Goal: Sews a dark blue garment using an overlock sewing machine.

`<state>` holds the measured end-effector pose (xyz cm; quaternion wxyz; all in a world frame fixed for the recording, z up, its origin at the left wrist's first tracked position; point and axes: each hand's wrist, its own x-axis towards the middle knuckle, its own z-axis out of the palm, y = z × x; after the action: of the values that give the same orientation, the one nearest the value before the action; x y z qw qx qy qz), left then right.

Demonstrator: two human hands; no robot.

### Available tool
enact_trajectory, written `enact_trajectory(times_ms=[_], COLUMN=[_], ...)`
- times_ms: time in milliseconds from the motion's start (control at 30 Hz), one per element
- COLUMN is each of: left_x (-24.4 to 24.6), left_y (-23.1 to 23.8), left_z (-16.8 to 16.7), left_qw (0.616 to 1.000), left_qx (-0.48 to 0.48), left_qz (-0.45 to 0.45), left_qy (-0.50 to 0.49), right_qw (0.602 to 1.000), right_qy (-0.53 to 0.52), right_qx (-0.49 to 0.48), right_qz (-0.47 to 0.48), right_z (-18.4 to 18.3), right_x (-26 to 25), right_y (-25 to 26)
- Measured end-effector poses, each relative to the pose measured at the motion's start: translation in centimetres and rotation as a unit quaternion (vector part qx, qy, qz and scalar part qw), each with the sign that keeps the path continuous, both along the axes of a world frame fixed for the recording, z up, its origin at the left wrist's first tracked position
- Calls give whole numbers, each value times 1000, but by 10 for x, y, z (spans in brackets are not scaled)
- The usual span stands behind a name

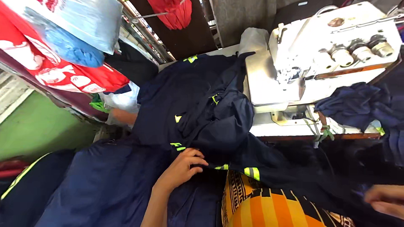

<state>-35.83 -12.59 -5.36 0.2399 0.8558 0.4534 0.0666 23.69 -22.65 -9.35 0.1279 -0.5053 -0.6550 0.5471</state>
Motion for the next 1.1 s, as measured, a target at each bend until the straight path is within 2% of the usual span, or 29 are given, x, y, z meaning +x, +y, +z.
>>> enact_trajectory(times_ms=[67,100,133,233,300,367,467,567,667,733,767,833,900,967,1033,1100], left_x=[6,13,23,80,127,164,183,175,162,155,152,149,153,169,192,207], left_y=[0,3,6,21,37,61,96,113,130,152,164,186,202,209,210,205], left_z=[15,22,27,37,31,13,0,23,53,68,74,79,64,27,-9,-25], left_qw=[991,988,993,993,983,981,975,975,955,930,918,898,900,918,924,918], left_qx=[-110,-117,-79,85,124,113,27,54,120,147,160,178,184,162,143,136], left_qz=[24,37,43,78,121,156,212,215,230,260,273,302,318,323,348,371], left_qy=[72,91,82,-33,-63,-7,67,-34,-142,-214,-239,-265,-234,-160,-67,22], right_qw=[988,978,971,974,986,991,992,990,990,949,919,873,850,850,857,863], right_qy=[-152,-204,-230,-180,-103,-58,-85,-111,-6,104,124,98,81,93,123,130], right_qx=[-15,-1,32,133,127,90,27,32,144,283,349,431,449,437,423,413], right_qz=[-22,-38,-55,-41,23,74,85,82,1,-97,-136,-205,-264,-280,-268,-260], right_z=[-7,-13,-21,-24,-20,-26,-51,-82,-86,-66,-51,-23,-16,-24,-30,-38], right_x=[-21,-31,-41,-92,-134,-176,-233,-264,-265,-250,-236,-194,-152,-130,-129,-133], right_y=[10,16,20,41,61,81,105,113,105,99,98,97,97,96,90,83])
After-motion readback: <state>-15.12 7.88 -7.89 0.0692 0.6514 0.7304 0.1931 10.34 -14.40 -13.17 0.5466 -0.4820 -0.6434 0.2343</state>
